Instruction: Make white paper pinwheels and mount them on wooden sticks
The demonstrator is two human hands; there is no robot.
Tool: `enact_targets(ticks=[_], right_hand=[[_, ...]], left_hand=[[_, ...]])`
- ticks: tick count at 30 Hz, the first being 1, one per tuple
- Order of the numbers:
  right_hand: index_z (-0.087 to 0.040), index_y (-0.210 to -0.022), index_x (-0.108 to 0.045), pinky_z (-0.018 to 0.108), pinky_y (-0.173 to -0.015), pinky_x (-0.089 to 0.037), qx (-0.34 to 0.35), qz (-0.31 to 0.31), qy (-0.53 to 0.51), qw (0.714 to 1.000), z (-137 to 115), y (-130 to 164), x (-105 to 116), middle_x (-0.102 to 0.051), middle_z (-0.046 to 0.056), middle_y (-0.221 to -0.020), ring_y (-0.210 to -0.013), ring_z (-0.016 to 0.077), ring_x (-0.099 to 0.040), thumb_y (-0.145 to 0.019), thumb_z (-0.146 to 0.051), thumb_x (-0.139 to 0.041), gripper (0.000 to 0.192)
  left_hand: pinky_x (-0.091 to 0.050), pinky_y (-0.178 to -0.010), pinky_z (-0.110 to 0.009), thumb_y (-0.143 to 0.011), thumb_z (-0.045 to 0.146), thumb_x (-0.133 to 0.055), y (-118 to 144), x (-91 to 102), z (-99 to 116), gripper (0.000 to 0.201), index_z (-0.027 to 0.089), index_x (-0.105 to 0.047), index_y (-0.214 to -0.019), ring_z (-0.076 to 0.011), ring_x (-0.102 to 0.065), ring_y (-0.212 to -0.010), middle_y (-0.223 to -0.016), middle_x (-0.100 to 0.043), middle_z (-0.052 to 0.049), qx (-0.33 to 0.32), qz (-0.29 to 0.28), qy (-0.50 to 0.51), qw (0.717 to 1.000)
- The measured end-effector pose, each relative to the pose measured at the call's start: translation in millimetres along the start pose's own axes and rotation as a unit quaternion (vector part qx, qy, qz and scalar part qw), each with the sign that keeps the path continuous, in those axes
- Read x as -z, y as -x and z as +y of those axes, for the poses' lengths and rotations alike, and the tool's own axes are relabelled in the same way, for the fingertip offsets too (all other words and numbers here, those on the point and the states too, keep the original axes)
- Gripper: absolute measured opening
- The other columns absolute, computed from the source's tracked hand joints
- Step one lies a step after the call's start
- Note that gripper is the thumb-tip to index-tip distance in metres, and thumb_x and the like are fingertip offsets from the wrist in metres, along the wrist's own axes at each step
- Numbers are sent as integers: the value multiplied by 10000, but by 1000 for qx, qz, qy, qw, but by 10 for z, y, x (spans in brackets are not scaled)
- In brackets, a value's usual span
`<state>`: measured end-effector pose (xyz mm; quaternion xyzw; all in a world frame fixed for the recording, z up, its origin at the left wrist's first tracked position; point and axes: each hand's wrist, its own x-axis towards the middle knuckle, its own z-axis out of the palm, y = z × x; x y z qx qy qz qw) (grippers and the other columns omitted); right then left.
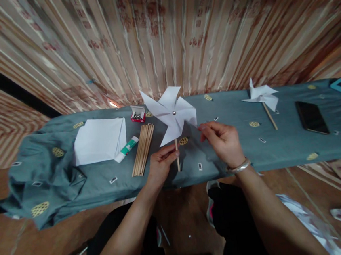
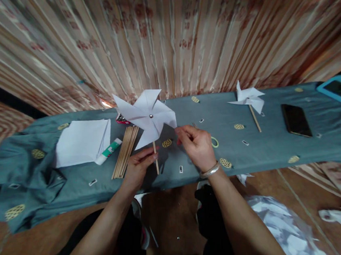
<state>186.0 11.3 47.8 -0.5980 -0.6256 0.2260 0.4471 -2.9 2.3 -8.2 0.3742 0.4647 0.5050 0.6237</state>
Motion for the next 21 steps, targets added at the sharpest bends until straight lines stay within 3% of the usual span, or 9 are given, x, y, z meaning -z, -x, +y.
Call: enact_targets(ticks=[2, 5, 9, 21], right_hand=[[-184, -824, -700, 260, -576, -442, -17, 79, -20, 997, 88, -41, 42, -682, -4, -642, -546, 133, -583, -858, -429, -600, 267], [-182, -1013, -696, 316, -729, -519, -23, 140, -50, 989, 214, -96, 58, -753, 58, -895, -778, 188, -688, -810, -381, -659, 287], [-187, -1053, -692, 371, -813, -541, -18, 119, -57, 991, 274, -127, 31, -754, 100, -1020, -899, 219, -703, -792, -352, -670, 309], [-174, -950, -718, 387, -781, -558, -43, 75, -101, 991, 259, -112, -31, -758, 74, -853, -802, 222, -714, -754, -354, -690, 268]], left_hand=[[-512, -915, -361, -543, 328, -865, 9, -8, 1, 356, 206, -788, -868, -213, -696, -898, -939, -778, -55, 9, -2, 3, 1000], [-513, -920, -376, -535, 332, -869, 32, -30, 14, 374, 199, -787, -875, -219, -697, -894, -951, -777, -62, 19, -7, 0, 1000], [-507, -943, -393, -546, 313, -860, 54, -55, 35, 350, 195, -787, -868, -232, -698, -925, -966, -774, -70, 27, -21, -5, 999], [-496, -966, -404, -563, 326, -856, 45, -37, 18, 359, 189, -784, -887, -246, -691, -973, -997, -769, -77, 20, -32, -11, 999]])
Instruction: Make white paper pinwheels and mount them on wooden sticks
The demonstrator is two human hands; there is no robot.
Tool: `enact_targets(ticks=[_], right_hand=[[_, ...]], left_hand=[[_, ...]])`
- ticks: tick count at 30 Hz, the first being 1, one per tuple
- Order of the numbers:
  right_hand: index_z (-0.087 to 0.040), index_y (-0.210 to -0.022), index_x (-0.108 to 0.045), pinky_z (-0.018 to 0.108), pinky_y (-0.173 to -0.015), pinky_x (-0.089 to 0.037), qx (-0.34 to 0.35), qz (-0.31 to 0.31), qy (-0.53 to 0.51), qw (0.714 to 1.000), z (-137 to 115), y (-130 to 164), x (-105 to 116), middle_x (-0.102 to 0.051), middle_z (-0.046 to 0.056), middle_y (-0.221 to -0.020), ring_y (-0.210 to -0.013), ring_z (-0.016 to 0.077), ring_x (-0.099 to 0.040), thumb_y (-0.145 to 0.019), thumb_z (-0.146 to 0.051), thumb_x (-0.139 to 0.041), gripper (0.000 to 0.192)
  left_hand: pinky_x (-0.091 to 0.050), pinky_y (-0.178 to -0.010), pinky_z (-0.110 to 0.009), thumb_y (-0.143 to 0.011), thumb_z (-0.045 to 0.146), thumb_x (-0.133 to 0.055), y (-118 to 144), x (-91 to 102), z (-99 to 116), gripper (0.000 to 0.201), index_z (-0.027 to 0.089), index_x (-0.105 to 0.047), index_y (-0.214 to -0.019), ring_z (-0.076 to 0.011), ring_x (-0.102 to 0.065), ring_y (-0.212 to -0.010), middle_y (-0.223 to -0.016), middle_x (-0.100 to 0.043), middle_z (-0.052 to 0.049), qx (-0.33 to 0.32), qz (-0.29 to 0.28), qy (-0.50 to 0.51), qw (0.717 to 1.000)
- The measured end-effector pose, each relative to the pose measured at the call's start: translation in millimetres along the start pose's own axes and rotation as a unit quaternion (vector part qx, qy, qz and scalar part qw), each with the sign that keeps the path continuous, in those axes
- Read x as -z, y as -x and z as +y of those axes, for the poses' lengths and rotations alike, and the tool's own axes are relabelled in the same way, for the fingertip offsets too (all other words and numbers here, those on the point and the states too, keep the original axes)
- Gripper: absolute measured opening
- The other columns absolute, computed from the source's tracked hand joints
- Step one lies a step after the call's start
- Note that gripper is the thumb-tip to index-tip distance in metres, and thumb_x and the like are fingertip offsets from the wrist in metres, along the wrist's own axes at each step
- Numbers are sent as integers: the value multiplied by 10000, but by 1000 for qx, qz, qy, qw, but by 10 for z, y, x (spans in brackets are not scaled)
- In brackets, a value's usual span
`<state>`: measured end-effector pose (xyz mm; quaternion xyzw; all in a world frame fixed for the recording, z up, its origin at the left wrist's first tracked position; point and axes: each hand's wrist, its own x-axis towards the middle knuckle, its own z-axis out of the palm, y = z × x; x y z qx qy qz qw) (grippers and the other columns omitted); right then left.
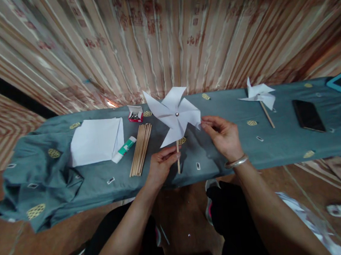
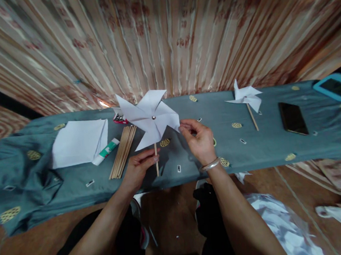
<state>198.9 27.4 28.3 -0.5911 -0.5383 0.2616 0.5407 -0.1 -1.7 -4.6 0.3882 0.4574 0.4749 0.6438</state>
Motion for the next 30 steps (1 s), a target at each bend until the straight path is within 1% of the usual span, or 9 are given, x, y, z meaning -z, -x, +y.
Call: enact_targets(ticks=[5, 7, 11, 16, 18, 24, 30], right_hand=[[-192, -1000, -697, 393, -827, -549, 1, 27, -18, 999, 30, -16, -6, -756, 78, -944, -872, 216, -708, -734, -351, -715, 311], [-194, -995, -694, 389, -817, -548, -8, 21, -29, 999, 45, -24, -8, -752, 68, -910, -846, 211, -706, -721, -367, -722, 324], [-182, -980, -691, 372, -767, -539, -23, 17, -42, 999, 44, -23, -24, -732, 33, -775, -711, 182, -674, -691, -381, -733, 353], [-199, -947, -684, 320, -660, -510, -40, 8, -65, 997, 20, -14, -39, -711, 4, -726, -634, 145, -618, -659, -396, -744, 354], [-200, -943, -685, 312, -646, -502, -43, 0, -71, 997, 12, -12, -37, -704, -1, -724, -633, 140, -613, -656, -401, -750, 356], [-211, -920, -696, 308, -667, -513, -75, -25, -108, 991, -26, 2, -32, -707, -9, -726, -656, 136, -634, -628, -377, -788, 348], [-212, -914, -714, 328, -719, -547, -92, -42, -128, 987, -54, 24, -41, -723, -6, -739, -689, 146, -666, -621, -382, -809, 352]], left_hand=[[-501, -958, -396, -558, 329, -860, 1, 3, 1, 370, 191, -785, -893, -233, -696, -936, -992, -771, -74, 1, -3, 3, 1000], [-500, -959, -391, -562, 327, -860, 4, 3, 1, 365, 191, -785, -892, -231, -696, -938, -993, -770, -75, 3, -7, 3, 1000], [-508, -941, -386, -543, 332, -871, 2, 10, -6, 370, 200, -786, -877, -222, -699, -904, -964, -775, -67, 3, 1, 4, 1000], [-514, -919, -385, -546, 353, -872, -7, 30, -15, 385, 194, -785, -885, -224, -698, -888, -937, -776, -68, -4, 5, -7, 1000], [-516, -908, -380, -550, 360, -869, -9, 34, -15, 388, 191, -785, -889, -224, -697, -886, -943, -775, -72, -6, 7, -11, 1000], [-519, -900, -371, -550, 344, -863, -18, 33, -26, 364, 199, -788, -876, -214, -694, -875, -942, -775, -65, -9, 12, 0, 1000], [-513, -928, -391, -544, 347, -867, -27, 38, -30, 372, 197, -786, -874, -231, -695, -917, -964, -771, -71, -10, 20, 8, 1000]])
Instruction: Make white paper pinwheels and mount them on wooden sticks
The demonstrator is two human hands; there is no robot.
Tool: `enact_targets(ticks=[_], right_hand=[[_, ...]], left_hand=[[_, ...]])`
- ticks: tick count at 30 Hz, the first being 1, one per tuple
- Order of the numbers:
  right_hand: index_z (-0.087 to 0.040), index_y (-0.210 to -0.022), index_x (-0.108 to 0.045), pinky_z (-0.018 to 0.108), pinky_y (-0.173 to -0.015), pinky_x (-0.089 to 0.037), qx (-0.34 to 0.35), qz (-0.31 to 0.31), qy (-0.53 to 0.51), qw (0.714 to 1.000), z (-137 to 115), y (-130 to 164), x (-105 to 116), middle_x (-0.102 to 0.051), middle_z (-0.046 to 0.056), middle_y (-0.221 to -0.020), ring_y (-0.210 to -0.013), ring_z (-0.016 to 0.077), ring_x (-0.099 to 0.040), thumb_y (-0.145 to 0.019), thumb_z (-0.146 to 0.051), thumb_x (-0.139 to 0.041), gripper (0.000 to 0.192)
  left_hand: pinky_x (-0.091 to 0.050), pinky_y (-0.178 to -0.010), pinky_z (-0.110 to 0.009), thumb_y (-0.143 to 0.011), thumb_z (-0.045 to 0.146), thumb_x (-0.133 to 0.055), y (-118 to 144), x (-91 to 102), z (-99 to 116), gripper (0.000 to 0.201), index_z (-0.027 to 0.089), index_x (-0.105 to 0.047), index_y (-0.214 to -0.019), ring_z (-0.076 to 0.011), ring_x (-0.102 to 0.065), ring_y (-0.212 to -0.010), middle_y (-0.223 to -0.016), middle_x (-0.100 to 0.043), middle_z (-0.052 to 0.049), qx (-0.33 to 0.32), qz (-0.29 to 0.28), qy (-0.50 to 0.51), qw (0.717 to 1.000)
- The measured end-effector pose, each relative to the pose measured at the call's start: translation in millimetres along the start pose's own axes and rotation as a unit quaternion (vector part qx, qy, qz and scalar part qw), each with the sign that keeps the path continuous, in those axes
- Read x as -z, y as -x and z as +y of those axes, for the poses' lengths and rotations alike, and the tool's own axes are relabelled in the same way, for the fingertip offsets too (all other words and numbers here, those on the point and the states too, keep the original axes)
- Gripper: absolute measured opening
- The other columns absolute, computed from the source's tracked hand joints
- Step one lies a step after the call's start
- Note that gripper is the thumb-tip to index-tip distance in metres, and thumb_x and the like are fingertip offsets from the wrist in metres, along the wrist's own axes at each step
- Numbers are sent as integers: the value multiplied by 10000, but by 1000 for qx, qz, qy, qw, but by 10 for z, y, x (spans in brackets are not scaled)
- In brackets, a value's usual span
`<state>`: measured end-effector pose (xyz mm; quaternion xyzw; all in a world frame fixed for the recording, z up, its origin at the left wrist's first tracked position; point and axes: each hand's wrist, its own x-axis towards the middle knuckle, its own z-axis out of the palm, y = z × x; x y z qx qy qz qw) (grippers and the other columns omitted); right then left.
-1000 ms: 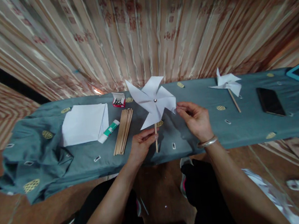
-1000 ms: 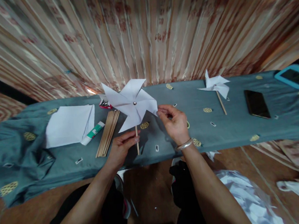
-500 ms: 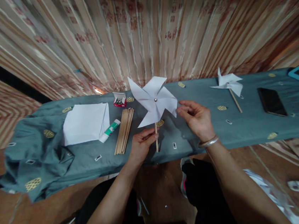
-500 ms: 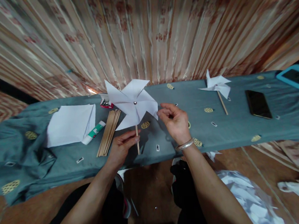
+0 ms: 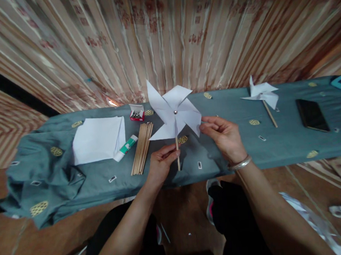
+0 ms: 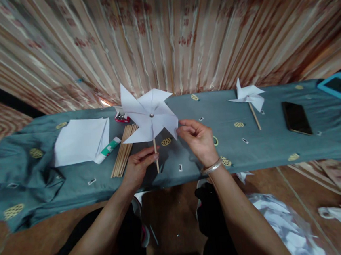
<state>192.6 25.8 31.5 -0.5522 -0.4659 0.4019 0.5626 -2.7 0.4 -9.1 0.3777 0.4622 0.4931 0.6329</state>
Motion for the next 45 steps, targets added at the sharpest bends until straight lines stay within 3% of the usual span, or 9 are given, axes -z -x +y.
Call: enact_targets(ticks=[18, 27, 38, 45], right_hand=[[-229, -867, -725, 312, -669, -550, -41, -44, -42, 997, -77, 82, -27, -740, 8, -744, -672, 156, -672, -603, -431, -828, 348], [-231, -858, -729, 288, -657, -545, -27, -23, -55, 998, -76, 75, -32, -734, 5, -753, -697, 148, -670, -608, -436, -823, 337], [-224, -747, -747, 217, -561, -491, -103, -31, -130, 986, -146, 83, -78, -704, -29, -630, -576, 100, -613, -464, -356, -905, 349], [-213, -770, -755, 185, -536, -456, -132, -64, -136, 980, -178, 106, -81, -721, -21, -662, -562, 74, -586, -486, -323, -903, 338]], left_hand=[[-512, -913, -369, -579, 337, -849, -2, 10, 6, 343, 198, -788, -886, -221, -692, -901, -951, -769, -66, -9, 3, -20, 1000], [-518, -892, -355, -579, 334, -842, 12, 1, 18, 333, 198, -789, -878, -210, -692, -879, -940, -771, -62, -4, -8, -22, 1000], [-515, -911, -361, -563, 342, -858, 13, 1, 15, 348, 201, -789, -874, -211, -692, -890, -955, -772, -63, 1, -10, -15, 1000], [-514, -901, -353, -560, 322, -857, 11, 4, 9, 345, 198, -788, -875, -197, -689, -868, -952, -769, -62, 1, -5, -3, 1000]])
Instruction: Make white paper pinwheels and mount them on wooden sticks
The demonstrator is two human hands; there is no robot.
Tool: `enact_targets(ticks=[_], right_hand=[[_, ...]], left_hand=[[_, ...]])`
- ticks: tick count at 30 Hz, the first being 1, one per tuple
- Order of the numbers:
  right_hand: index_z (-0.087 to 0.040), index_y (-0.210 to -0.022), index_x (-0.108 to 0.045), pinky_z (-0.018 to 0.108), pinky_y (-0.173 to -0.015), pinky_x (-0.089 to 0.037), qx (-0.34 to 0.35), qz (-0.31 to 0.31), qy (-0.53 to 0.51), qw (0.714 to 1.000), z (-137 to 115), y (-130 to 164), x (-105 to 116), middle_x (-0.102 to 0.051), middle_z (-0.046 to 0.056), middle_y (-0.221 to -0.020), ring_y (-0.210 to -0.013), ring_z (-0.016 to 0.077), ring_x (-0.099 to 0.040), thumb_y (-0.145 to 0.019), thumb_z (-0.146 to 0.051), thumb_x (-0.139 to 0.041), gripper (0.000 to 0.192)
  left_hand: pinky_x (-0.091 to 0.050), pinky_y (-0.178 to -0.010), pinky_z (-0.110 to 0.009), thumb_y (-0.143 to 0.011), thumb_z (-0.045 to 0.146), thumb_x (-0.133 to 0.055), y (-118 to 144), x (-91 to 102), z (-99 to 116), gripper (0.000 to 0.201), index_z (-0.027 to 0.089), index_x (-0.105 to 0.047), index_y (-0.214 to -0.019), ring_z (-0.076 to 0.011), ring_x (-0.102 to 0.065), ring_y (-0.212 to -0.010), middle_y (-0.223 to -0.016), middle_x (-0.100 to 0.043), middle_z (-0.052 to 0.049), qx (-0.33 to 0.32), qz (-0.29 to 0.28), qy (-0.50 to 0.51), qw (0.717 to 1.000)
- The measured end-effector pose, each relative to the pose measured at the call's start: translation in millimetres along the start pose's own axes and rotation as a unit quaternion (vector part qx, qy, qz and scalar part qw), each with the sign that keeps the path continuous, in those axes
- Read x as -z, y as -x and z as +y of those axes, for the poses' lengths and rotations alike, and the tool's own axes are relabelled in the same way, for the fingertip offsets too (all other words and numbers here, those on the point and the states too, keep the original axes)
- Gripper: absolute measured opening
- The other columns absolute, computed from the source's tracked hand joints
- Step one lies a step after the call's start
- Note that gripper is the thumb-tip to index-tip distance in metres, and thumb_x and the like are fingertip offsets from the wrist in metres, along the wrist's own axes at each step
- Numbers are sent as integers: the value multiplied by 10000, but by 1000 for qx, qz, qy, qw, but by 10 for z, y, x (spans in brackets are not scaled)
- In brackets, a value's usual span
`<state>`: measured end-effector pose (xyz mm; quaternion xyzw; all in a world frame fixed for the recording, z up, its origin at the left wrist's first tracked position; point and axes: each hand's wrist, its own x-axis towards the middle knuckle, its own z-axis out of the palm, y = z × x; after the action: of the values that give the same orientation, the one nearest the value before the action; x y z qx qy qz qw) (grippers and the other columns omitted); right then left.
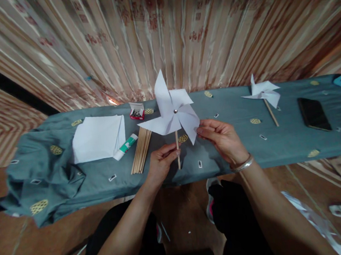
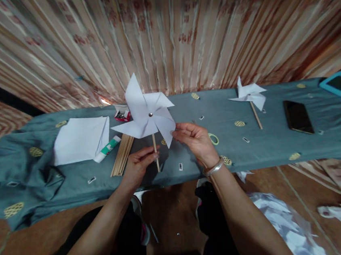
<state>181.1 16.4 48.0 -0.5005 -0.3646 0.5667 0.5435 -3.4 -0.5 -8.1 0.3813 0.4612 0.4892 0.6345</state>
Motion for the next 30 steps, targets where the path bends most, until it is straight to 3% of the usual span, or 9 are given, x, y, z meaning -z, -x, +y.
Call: enact_targets(ticks=[9, 14, 16, 19, 21, 23, 26, 30], right_hand=[[-226, -773, -745, 218, -623, -514, -4, -44, -9, 999, 36, 52, -105, -730, -24, -719, -610, 87, -616, -477, -352, -916, 364], [-195, -757, -737, 239, -575, -496, 8, -75, 78, 994, -9, 69, -59, -730, 12, -690, -573, 103, -599, -561, -489, -859, 374], [-182, -677, -719, 229, -520, -453, 47, -47, 139, 988, -42, 47, 26, -695, 12, -602, -509, 93, -549, -643, -560, -789, 387], [-185, -663, -702, 237, -513, -444, 137, 68, 186, 971, -45, -33, 176, -673, 7, -583, -496, 98, -533, -716, -562, -734, 382], [-194, -784, -716, 271, -607, -507, 187, 132, 179, 957, -5, -103, 252, -714, 22, -688, -595, 133, -615, -694, -524, -765, 345], [-200, -929, -710, 341, -764, -547, 221, 150, 171, 948, 53, -166, 297, -747, 62, -869, -782, 185, -687, -675, -501, -785, 401], [-208, -1073, -679, 428, -941, -511, 237, 123, 181, 947, 128, -228, 319, -723, 108, -1098, -1020, 239, -677, -707, -509, -756, 480], [-232, -1138, -657, 421, -987, -491, 212, 70, 168, 960, 160, -247, 313, -708, 94, -1153, -1098, 230, -649, -734, -510, -733, 496]], left_hand=[[-503, -857, -316, -578, 298, -841, -4, -2, 3, 302, 205, -791, -861, -178, -665, -836, -878, -763, -39, -17, -10, -6, 1000], [-491, -822, -298, -601, 300, -827, -5, 6, 5, 265, 196, -792, -842, -166, -647, -801, -838, -751, -30, -23, -18, -20, 999], [-489, -816, -298, -593, 300, -830, -5, 10, -2, 263, 199, -792, -833, -164, -644, -793, -827, -748, -26, -20, -14, -13, 1000], [-490, -814, -305, -579, 299, -833, 1, 12, -13, 273, 198, -792, -829, -168, -647, -791, -826, -749, -26, -7, -16, -7, 1000], [-491, -815, -309, -577, 303, -833, 9, 10, -18, 269, 193, -792, -819, -173, -651, -794, -826, -751, -29, 3, -27, -13, 1000], [-490, -831, -317, -574, 311, -837, 19, 5, -19, 271, 189, -790, -812, -179, -657, -810, -832, -753, -30, 7, -38, -20, 999], [-489, -870, -341, -568, 331, -846, 34, -5, -13, 307, 186, -788, -832, -199, -668, -852, -843, -759, -35, 14, -51, -29, 998], [-497, -900, -373, -560, 330, -854, 50, -20, 12, 320, 189, -788, -839, -220, -681, -884, -866, -772, -45, 23, -62, -32, 997]])
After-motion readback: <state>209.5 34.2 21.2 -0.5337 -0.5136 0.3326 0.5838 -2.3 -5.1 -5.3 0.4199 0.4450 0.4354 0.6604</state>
